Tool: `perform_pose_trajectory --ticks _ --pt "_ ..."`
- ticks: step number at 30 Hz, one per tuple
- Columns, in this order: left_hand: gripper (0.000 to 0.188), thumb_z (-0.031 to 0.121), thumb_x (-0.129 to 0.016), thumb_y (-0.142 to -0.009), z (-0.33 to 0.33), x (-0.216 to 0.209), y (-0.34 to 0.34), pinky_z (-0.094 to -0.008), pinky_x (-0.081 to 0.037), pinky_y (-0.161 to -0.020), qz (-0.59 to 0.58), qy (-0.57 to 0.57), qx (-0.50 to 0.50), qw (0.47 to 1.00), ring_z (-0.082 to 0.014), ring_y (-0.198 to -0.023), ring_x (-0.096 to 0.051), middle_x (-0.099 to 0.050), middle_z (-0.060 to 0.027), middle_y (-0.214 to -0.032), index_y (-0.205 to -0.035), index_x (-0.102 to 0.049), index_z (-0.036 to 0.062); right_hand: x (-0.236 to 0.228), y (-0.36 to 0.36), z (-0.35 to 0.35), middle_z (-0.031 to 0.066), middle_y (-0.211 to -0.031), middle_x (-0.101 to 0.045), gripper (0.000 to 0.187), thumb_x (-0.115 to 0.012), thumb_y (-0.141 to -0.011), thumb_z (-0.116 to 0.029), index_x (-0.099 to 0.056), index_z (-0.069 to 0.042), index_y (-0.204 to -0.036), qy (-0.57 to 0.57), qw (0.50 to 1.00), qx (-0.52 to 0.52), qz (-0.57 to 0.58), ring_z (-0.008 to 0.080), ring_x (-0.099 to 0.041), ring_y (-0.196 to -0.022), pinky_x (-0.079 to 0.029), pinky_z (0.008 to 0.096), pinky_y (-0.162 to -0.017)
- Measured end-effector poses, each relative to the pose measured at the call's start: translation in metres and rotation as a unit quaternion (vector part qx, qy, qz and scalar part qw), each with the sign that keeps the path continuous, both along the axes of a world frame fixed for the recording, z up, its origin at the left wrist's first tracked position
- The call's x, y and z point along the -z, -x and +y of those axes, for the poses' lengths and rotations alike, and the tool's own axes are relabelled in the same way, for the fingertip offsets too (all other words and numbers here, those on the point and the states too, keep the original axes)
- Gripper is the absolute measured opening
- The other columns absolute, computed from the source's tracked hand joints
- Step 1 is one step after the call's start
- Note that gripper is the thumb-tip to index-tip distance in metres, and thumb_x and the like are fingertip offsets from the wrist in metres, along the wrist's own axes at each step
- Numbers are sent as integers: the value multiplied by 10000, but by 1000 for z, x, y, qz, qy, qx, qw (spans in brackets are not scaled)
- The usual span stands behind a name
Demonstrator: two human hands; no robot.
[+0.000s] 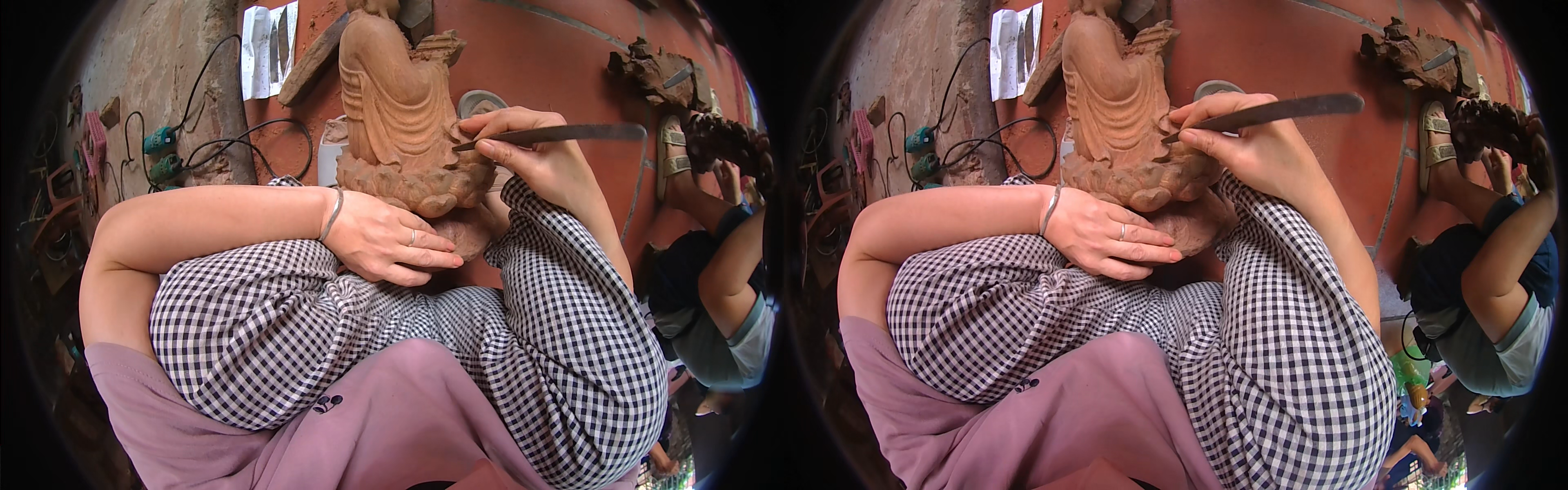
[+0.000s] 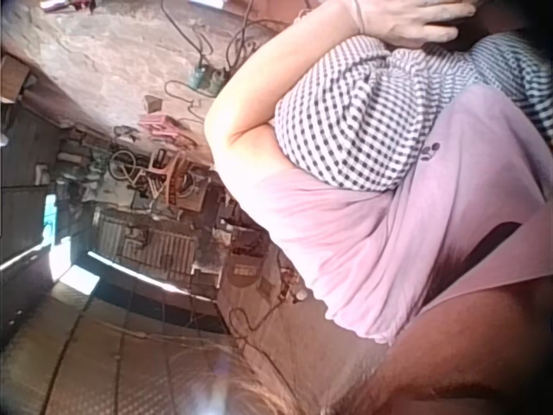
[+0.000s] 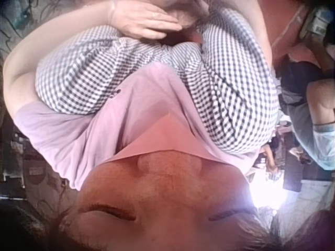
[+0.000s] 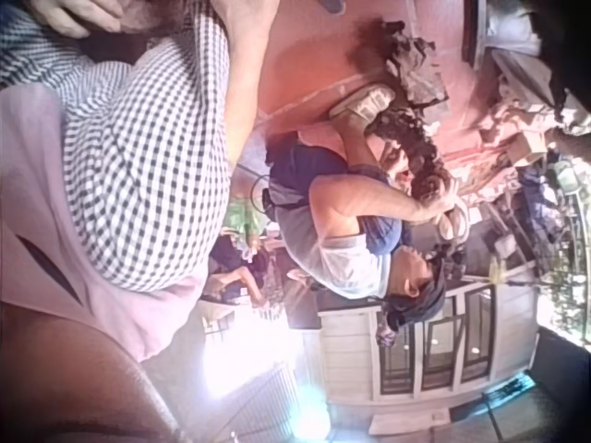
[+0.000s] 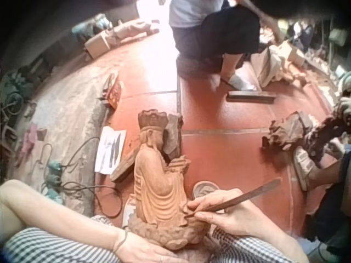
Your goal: The person carves a clay sculpture of a seated figure using a metal tool and sandpaper. They refine the folds of the garment and smooth the surface while seated on the floor in a workshop.
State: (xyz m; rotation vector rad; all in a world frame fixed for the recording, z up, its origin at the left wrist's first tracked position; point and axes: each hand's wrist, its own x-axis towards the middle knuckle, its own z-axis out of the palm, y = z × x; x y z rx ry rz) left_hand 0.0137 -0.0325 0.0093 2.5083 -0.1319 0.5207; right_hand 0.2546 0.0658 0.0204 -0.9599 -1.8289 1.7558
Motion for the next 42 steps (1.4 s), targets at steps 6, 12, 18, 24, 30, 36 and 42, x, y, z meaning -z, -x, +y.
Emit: perform_pose_trajectory --ticks 6,12,18,24,30,36,42 --pt "223 146 -514 -956 1 2 1 -366 -518 -1026 2 -1 7 1000 -296 -1254 -590 -505 -224 -1453 -1119 -623 40 -10 -1 0 125 -1035 -740 191 -724 -872 -103 -727 40 -1000 -54 997 -37 -49 201 -682 -974 -542 330 -854" --pt "218 143 -511 -956 0 1 0 -370 -520 -1022 1 1 5 1000 -304 -1247 -594 -502 -232 -1454 -1114 -618 36 -7 2 6 90 -1011 -734 182 -724 -847 -125 -704 28 -943 78 995 -3 -55 183 -683 -941 -533 314 -829" --pt "211 143 -511 -958 1 1 0 -373 -521 -1021 0 2 6 1000 -306 -1244 -595 -505 -232 -1450 -1106 -616 36 -15 7 -3 91 -1034 -722 144 -692 -857 -106 -681 23 -920 -38 996 -18 -81 192 -673 -943 -528 328 -836" --pt "210 147 -513 -955 0 2 0 -374 -522 -1018 -1 0 4 1000 -306 -1238 -598 -509 -231 -1446 -1102 -613 37 -17 9 -1 93 -1026 -713 160 -675 -867 -118 -698 11 -959 18 993 -4 -117 215 -669 -955 -523 333 -847" --pt "210 139 -502 -958 2 1 -1 -380 -523 -1018 0 -6 7 1000 -313 -1237 -597 -508 -235 -1446 -1109 -604 35 -13 7 1 88 -1004 -703 175 -687 -862 -139 -705 3 -963 44 994 4 -99 224 -670 -947 -523 340 -844" --pt "209 135 -501 -958 2 3 1 -383 -523 -1016 -7 0 10 1000 -317 -1238 -598 -505 -241 -1447 -1111 -602 35 -14 12 -6 90 -954 -691 186 -683 -846 -133 -710 14 -958 -79 991 -10 -104 213 -662 -919 -518 336 -818" --pt "210 134 -504 -959 0 2 0 -384 -527 -1011 0 -1 10 1000 -319 -1236 -600 -503 -248 -1446 -1118 -595 31 -21 12 -2 80 -1020 -683 198 -684 -823 -180 -707 -10 -921 6 990 -4 -141 268 -656 -966 -514 375 -860"
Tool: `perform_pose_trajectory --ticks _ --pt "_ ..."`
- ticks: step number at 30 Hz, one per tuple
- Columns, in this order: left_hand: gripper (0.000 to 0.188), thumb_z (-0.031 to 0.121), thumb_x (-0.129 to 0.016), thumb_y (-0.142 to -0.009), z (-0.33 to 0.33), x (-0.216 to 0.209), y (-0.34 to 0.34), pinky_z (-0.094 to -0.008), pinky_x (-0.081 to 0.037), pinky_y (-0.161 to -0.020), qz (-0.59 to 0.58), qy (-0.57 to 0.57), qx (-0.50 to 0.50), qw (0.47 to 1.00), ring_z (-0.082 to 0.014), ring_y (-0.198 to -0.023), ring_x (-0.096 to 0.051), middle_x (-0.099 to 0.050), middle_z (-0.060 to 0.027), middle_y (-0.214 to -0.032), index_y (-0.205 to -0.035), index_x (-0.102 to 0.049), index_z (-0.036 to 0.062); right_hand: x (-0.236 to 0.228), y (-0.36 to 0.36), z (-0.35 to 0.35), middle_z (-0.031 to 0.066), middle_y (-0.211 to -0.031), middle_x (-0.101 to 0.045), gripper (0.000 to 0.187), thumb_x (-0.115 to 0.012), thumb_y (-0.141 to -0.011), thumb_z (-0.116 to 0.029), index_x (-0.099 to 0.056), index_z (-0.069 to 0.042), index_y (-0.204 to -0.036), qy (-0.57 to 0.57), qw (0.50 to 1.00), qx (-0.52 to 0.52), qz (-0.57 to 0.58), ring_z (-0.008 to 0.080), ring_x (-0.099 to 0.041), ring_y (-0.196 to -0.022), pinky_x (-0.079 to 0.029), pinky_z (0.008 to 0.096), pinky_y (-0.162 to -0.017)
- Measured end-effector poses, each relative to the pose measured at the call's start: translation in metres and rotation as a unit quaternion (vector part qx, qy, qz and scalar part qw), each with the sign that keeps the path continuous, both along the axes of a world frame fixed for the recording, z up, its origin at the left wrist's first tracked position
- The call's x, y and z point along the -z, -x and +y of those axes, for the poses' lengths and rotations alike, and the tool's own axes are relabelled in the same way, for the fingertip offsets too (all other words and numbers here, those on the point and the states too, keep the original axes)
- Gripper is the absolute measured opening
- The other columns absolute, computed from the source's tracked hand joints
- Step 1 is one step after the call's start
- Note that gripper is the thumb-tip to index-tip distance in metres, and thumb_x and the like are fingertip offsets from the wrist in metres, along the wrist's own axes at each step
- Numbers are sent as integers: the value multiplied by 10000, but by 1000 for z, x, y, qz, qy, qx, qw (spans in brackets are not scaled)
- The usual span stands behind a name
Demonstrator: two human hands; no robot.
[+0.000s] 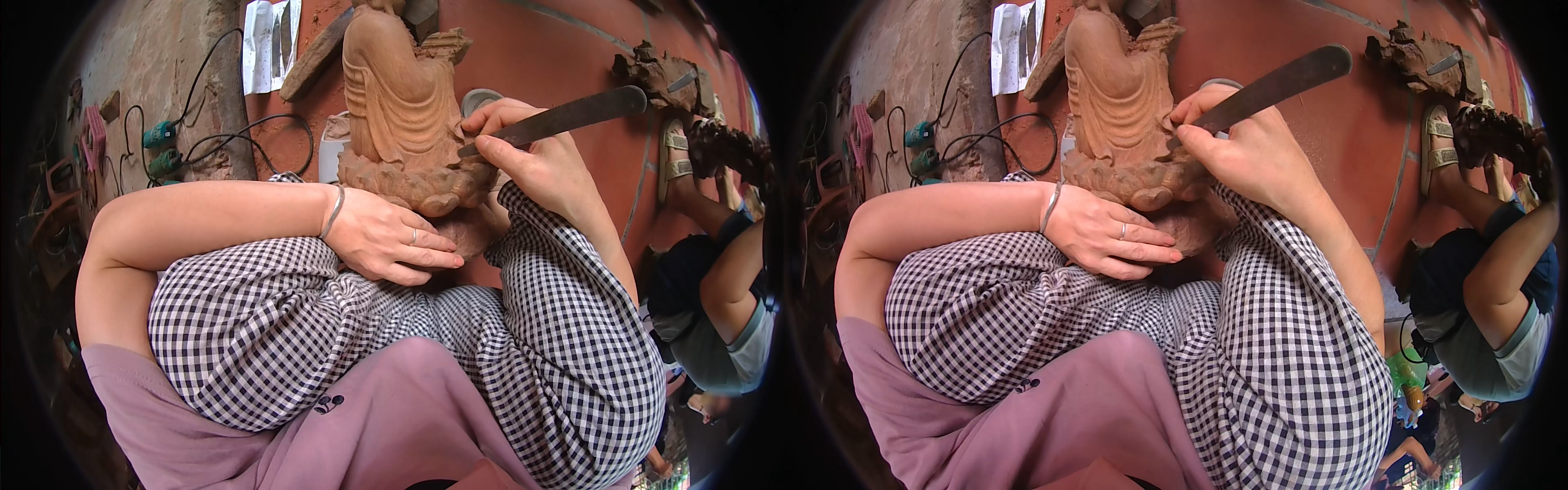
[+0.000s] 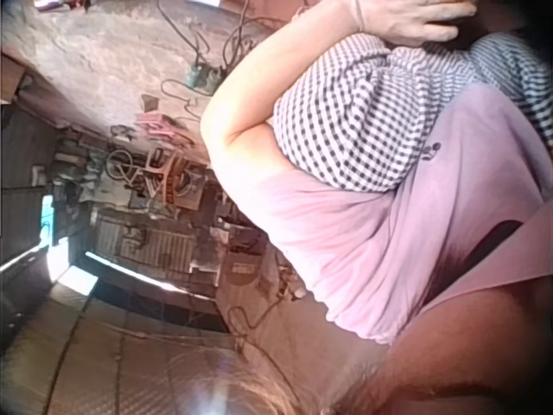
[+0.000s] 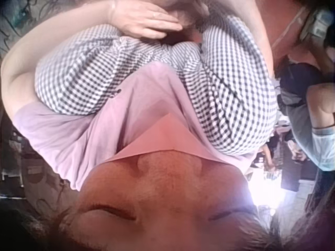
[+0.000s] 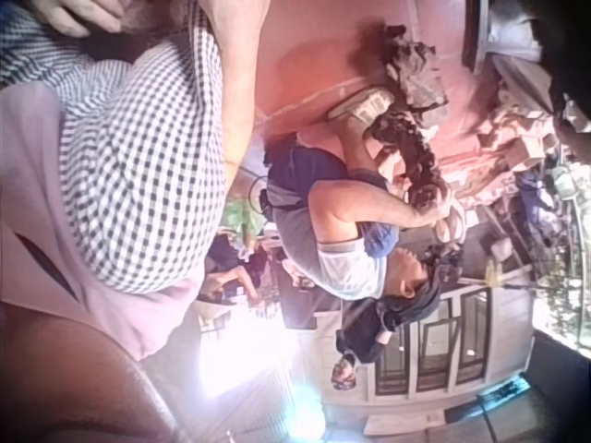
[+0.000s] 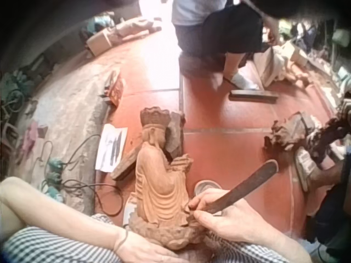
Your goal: The person carves a clay sculpture of a seated figure using a metal tool and sandpaper. They refine the folds of the garment and smooth the surface while seated on the floor in a workshop.
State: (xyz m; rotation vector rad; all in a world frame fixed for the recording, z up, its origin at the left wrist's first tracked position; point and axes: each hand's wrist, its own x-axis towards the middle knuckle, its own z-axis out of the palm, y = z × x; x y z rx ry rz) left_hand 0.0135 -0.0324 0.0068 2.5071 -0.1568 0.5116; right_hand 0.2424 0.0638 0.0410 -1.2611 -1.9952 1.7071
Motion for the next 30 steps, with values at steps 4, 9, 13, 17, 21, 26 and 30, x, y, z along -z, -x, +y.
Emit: perform_pose_trajectory --ticks 4,9,13,17,21,26,30 --pt "206 138 -508 -956 1 1 1 -379 -527 -1010 -7 3 -2 1000 -313 -1227 -605 -506 -241 -1445 -1104 -605 32 4 7 -9 104 -1059 -692 243 -689 -808 -236 -694 -9 -893 -97 995 -14 -8 275 -663 -1000 -515 385 -873" --pt "204 144 -510 -959 1 -3 -2 -381 -532 -1001 -4 -9 -8 1000 -317 -1224 -606 -512 -243 -1438 -1096 -606 28 7 5 -2 114 -1099 -701 208 -679 -810 -214 -689 -15 -872 -64 998 -17 18 281 -660 -1005 -519 389 -862" --pt "205 151 -512 -961 1 -1 1 -379 -532 -999 -8 -2 -6 1000 -314 -1225 -605 -517 -241 -1434 -1095 -607 28 4 7 -1 90 -1112 -702 172 -672 -820 -178 -686 -13 -864 -40 999 -5 1 262 -659 -968 -519 375 -849" --pt "208 154 -517 -958 1 0 2 -380 -532 -1001 -15 -6 -10 1000 -312 -1230 -601 -516 -241 -1436 -1098 -609 31 6 8 -7 77 -1140 -689 173 -672 -840 -181 -683 -9 -858 -128 991 -37 5 233 -658 -990 -517 360 -845" --pt "205 153 -517 -958 1 -1 -2 -383 -531 -1005 -4 -2 -5 1000 -312 -1238 -596 -515 -242 -1436 -1097 -609 33 0 2 3 96 -1140 -691 197 -665 -848 -188 -677 8 -868 -8 999 -29 12 238 -653 -1015 -515 356 -857" --pt "204 159 -517 -959 -1 0 2 -379 -525 -1014 -5 -9 -9 1000 -302 -1243 -593 -513 -239 -1438 -1091 -613 36 5 4 -2 102 -1139 -695 194 -649 -857 -169 -663 24 -875 -42 998 -30 28 238 -649 -991 -515 359 -851" --pt "209 156 -512 -961 1 -1 0 -381 -526 -1013 -3 -8 -4 1000 -308 -1244 -593 -504 -243 -1446 -1101 -606 33 7 -2 4 100 -1142 -694 191 -654 -860 -165 -672 19 -908 3 999 -26 46 229 -648 -982 -510 353 -860"
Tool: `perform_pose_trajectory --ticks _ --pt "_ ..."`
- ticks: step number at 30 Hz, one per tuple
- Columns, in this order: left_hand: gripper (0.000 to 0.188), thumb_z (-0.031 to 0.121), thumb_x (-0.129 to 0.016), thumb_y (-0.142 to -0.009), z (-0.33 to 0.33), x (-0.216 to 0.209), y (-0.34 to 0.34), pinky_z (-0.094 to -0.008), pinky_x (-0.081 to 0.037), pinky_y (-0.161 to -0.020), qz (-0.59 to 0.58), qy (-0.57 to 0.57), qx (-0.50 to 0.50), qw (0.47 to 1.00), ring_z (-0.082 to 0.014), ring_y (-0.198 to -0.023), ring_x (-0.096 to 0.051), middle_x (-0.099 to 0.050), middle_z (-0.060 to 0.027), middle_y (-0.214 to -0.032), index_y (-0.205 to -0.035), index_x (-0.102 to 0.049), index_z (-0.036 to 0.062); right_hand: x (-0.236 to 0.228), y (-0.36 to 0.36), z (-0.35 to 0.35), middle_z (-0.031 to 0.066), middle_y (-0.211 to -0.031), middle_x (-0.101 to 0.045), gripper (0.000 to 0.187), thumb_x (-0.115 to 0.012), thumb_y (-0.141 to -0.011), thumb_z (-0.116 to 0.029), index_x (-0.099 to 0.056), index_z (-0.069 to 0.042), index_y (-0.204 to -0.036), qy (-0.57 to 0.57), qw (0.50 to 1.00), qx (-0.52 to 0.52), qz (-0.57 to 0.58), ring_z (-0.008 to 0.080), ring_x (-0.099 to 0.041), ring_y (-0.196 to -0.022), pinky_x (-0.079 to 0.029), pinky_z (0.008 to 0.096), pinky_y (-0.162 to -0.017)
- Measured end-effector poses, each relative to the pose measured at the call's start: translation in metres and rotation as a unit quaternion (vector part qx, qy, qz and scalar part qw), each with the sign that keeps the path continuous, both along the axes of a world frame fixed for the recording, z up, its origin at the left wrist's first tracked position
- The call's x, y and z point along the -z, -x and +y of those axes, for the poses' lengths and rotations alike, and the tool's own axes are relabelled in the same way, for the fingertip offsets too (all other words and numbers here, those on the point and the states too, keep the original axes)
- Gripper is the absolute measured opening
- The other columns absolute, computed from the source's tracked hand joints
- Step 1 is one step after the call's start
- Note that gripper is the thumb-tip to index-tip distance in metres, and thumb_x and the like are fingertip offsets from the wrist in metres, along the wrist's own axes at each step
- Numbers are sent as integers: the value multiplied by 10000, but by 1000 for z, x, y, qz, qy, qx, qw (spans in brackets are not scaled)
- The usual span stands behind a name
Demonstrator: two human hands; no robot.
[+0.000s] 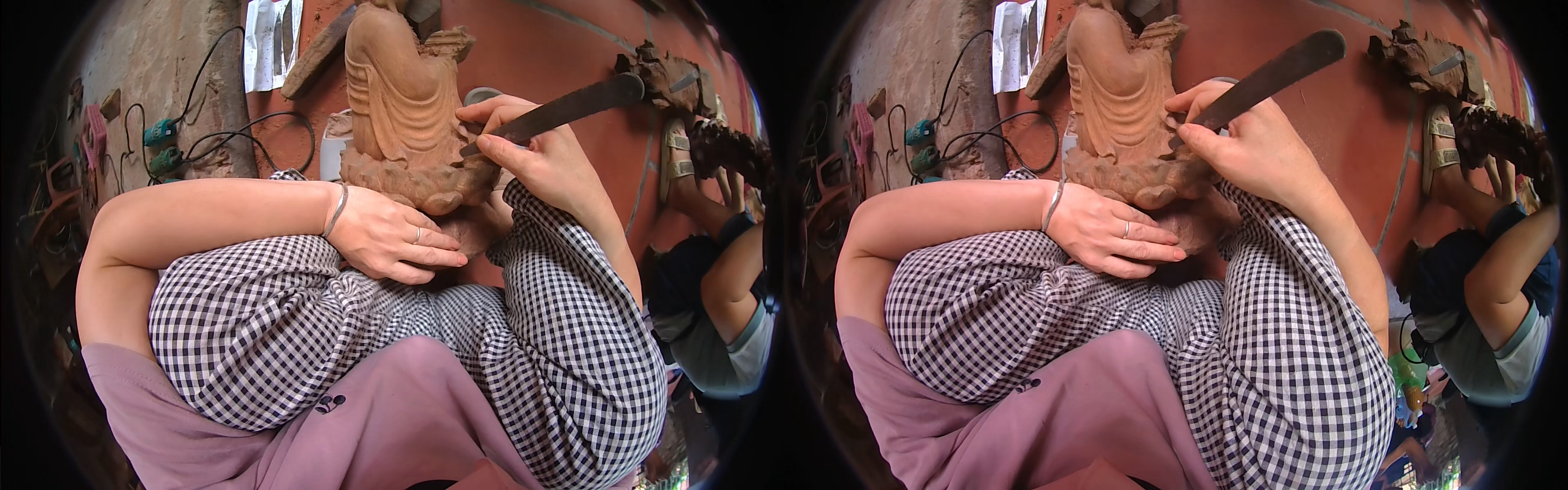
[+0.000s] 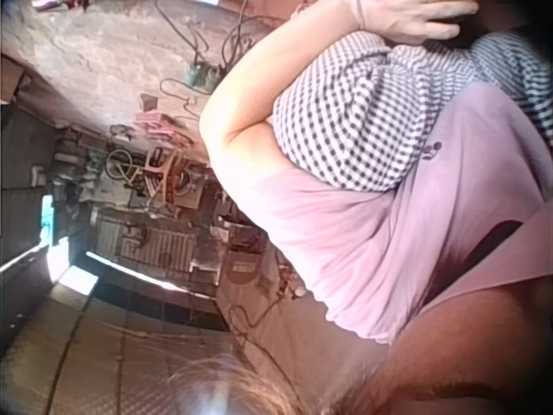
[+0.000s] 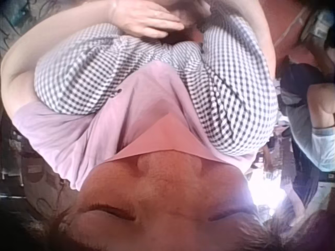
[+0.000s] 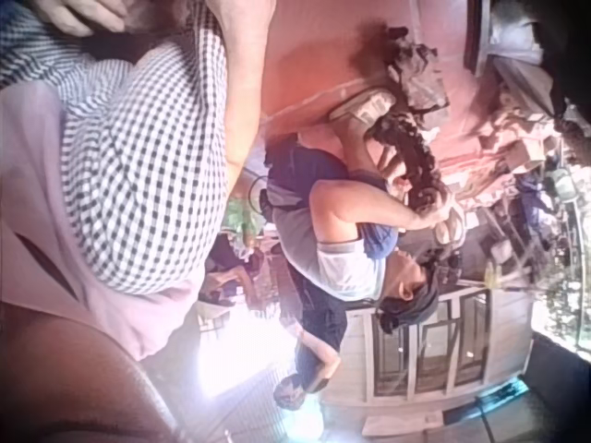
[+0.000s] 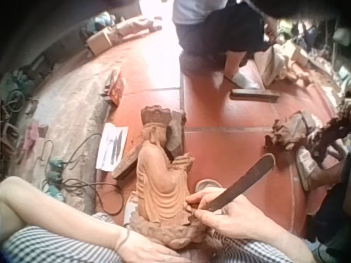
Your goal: The person carves a clay sculpture of a seated figure using a metal tool and sandpaper. They refine the folds of the garment and smooth the surface while seated on the floor in a workshop.
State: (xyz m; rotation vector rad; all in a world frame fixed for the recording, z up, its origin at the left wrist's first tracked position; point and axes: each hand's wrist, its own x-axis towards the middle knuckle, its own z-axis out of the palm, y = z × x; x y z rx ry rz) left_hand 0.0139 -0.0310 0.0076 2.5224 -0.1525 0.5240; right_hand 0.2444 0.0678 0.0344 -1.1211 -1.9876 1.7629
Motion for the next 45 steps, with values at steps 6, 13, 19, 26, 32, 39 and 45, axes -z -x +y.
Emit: perform_pose_trajectory --ticks 6,13,19,26,32,39,45 --pt "204 153 -509 -961 -1 0 2 -375 -526 -1013 -2 4 -1 1000 -307 -1236 -599 -504 -240 -1448 -1101 -604 38 0 1 -4 102 -1167 -690 149 -654 -864 -109 -679 11 -948 -52 998 -27 0 216 -653 -978 -508 346 -870" --pt "196 150 -509 -958 -2 1 1 -373 -527 -1013 -3 2 -5 1000 -305 -1235 -599 -508 -237 -1444 -1091 -605 42 -4 -1 2 96 -1199 -685 159 -674 -869 -115 -701 10 -962 42 999 -10 -15 214 -657 -1014 -514 343 -897" --pt "194 148 -518 -954 0 0 -1 -371 -529 -1009 -2 3 1 1000 -305 -1234 -601 -518 -232 -1437 -1089 -610 43 -5 -1 4 103 -1185 -690 157 -691 -868 -130 -705 12 -933 42 999 -5 -10 214 -656 -1011 -522 344 -876" --pt "193 144 -520 -954 0 0 2 -369 -527 -1010 -13 7 -6 1000 -305 -1238 -599 -517 -231 -1441 -1086 -616 40 6 -5 2 106 -1111 -704 145 -713 -876 -97 -697 31 -942 -48 996 -33 64 186 -674 -941 -535 314 -815" --pt "197 143 -513 -956 -1 1 1 -371 -525 -1015 -7 2 -4 1000 -306 -1230 -603 -514 -237 -1441 -1085 -618 37 17 -7 -2 114 -1012 -731 90 -714 -865 -26 -674 41 -910 -13 994 13 104 207 -703 -923 -556 323 -772" --pt "198 143 -516 -954 -2 1 1 -370 -530 -1009 -9 4 -8 1000 -305 -1224 -608 -514 -237 -1441 -1087 -620 38 17 -6 0 117 -1005 -734 101 -707 -878 -37 -674 41 -933 -23 994 4 110 203 -706 -937 -559 311 -809" --pt "203 143 -520 -952 1 0 2 -366 -534 -1002 -8 3 -1 1000 -299 -1223 -609 -518 -233 -1438 -1093 -622 40 13 -3 -9 94 -964 -721 107 -700 -886 -70 -685 33 -912 -78 993 21 88 175 -688 -921 -544 303 -819"
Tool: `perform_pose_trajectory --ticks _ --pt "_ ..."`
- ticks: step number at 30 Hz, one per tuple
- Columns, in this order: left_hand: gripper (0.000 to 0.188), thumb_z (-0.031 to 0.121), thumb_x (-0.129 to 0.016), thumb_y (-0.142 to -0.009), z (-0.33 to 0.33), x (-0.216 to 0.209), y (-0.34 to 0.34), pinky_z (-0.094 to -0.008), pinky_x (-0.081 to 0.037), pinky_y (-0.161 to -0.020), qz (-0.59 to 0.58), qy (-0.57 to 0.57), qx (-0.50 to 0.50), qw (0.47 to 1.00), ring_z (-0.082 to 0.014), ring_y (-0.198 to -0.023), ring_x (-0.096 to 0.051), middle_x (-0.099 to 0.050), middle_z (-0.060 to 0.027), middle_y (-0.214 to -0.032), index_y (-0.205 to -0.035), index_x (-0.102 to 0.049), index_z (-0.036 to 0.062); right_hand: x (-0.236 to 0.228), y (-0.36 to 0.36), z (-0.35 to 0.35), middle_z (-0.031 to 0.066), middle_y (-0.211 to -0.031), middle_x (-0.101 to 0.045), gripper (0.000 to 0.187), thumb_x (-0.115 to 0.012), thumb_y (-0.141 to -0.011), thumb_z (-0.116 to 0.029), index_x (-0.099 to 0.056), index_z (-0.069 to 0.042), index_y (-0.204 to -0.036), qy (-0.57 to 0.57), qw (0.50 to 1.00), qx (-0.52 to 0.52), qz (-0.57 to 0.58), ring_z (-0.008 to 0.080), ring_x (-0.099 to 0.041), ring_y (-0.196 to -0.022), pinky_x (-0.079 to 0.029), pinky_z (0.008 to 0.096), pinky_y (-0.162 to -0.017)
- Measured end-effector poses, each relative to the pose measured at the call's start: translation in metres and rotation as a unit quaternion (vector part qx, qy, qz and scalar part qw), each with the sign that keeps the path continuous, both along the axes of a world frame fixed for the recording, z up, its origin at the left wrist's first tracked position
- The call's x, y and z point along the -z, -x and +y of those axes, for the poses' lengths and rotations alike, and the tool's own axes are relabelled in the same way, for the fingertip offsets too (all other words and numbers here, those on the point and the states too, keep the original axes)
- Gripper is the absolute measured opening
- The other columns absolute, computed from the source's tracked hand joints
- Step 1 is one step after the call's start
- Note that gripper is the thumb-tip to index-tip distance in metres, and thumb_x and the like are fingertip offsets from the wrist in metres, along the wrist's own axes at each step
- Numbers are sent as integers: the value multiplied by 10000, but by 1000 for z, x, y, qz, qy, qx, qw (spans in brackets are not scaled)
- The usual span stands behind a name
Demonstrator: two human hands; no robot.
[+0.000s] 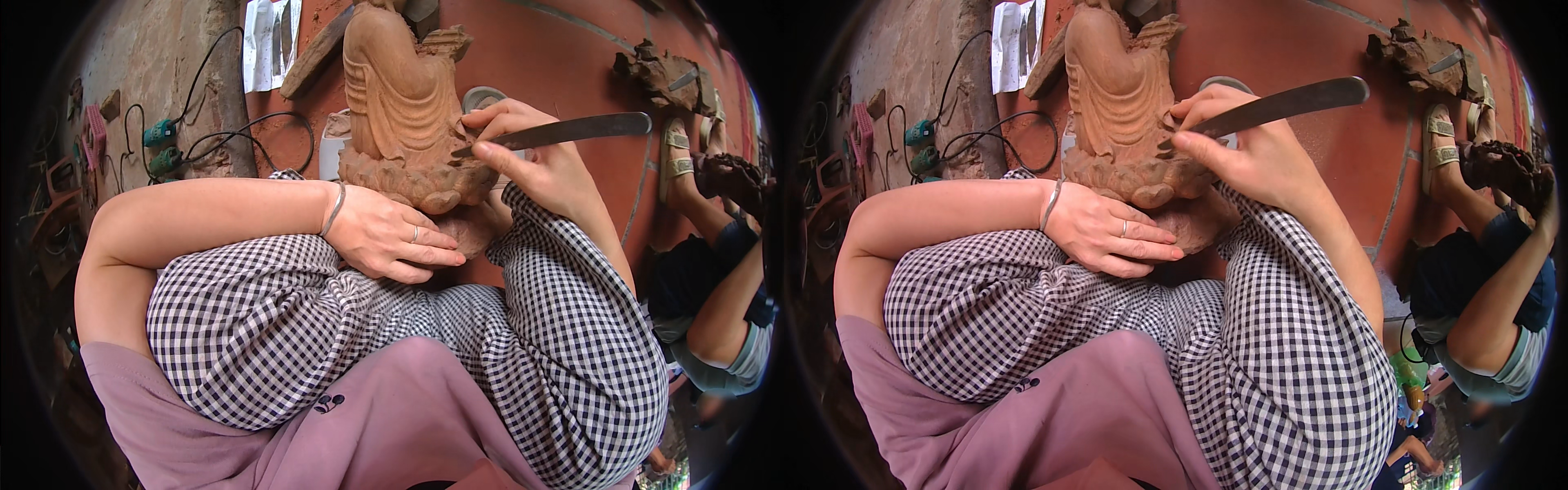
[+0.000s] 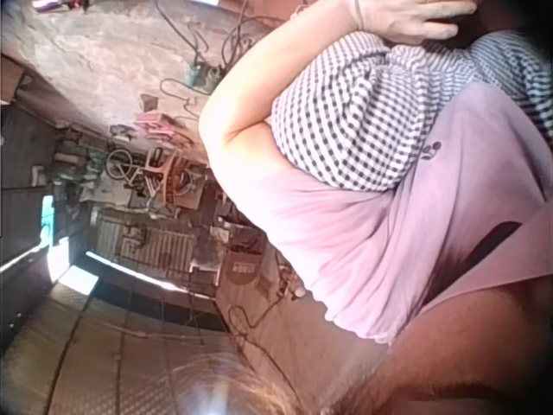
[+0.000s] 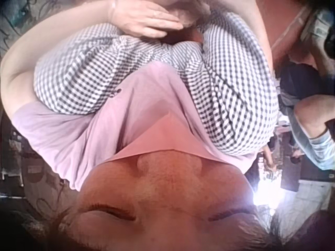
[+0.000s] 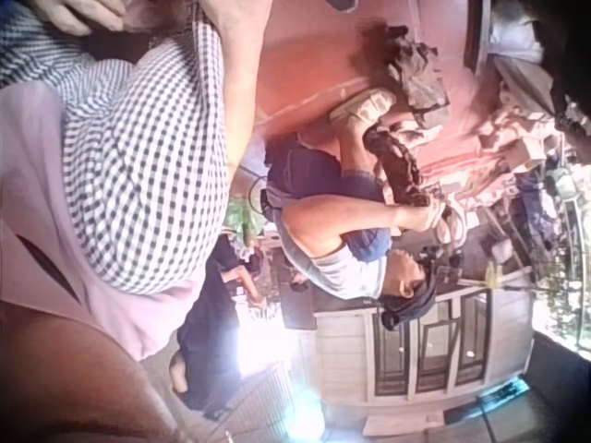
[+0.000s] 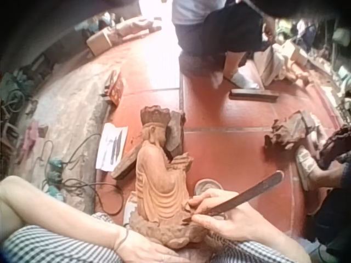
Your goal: The person carves a clay sculpture of a seated figure using a metal tool and sandpaper. They refine the folds of the garment and smooth the surface while seated on the floor in a workshop.
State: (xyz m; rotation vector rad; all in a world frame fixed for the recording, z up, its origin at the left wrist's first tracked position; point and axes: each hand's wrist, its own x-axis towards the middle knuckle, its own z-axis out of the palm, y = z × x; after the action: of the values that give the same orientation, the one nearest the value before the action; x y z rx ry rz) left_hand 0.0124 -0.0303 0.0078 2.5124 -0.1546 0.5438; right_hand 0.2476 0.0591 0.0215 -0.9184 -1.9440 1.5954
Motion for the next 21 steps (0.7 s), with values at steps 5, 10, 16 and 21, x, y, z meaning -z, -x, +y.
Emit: perform_pose_trajectory --ticks 5,10,16,21 --pt "206 146 -521 -952 -2 1 -1 -367 -532 -1002 4 -2 -4 1000 -299 -1224 -609 -510 -232 -1446 -1096 -620 38 -3 2 1 104 -991 -700 148 -731 -859 -126 -697 13 -898 153 988 32 -16 194 -673 -928 -532 323 -840" --pt "212 150 -515 -955 -1 1 1 -370 -532 -1000 4 2 2 1000 -305 -1231 -604 -506 -235 -1449 -1102 -616 35 -8 -1 2 102 -1053 -711 195 -699 -893 -91 -712 34 -1041 24 999 -21 -42 179 -656 -995 -525 324 -869" --pt "212 151 -505 -958 0 0 1 -371 -531 -1006 2 -6 2 1000 -304 -1233 -602 -513 -237 -1441 -1100 -614 36 -10 1 1 112 -1034 -717 97 -678 -877 -53 -679 34 -918 144 988 34 -31 178 -665 -963 -526 325 -862" --pt "210 145 -503 -956 -2 1 1 -370 -530 -1013 1 -5 -5 1000 -300 -1232 -602 -522 -236 -1432 -1097 -617 40 -4 -2 3 116 -1094 -718 157 -679 -908 -62 -683 48 -1020 41 998 -25 -32 182 -666 -1018 -525 318 -909"
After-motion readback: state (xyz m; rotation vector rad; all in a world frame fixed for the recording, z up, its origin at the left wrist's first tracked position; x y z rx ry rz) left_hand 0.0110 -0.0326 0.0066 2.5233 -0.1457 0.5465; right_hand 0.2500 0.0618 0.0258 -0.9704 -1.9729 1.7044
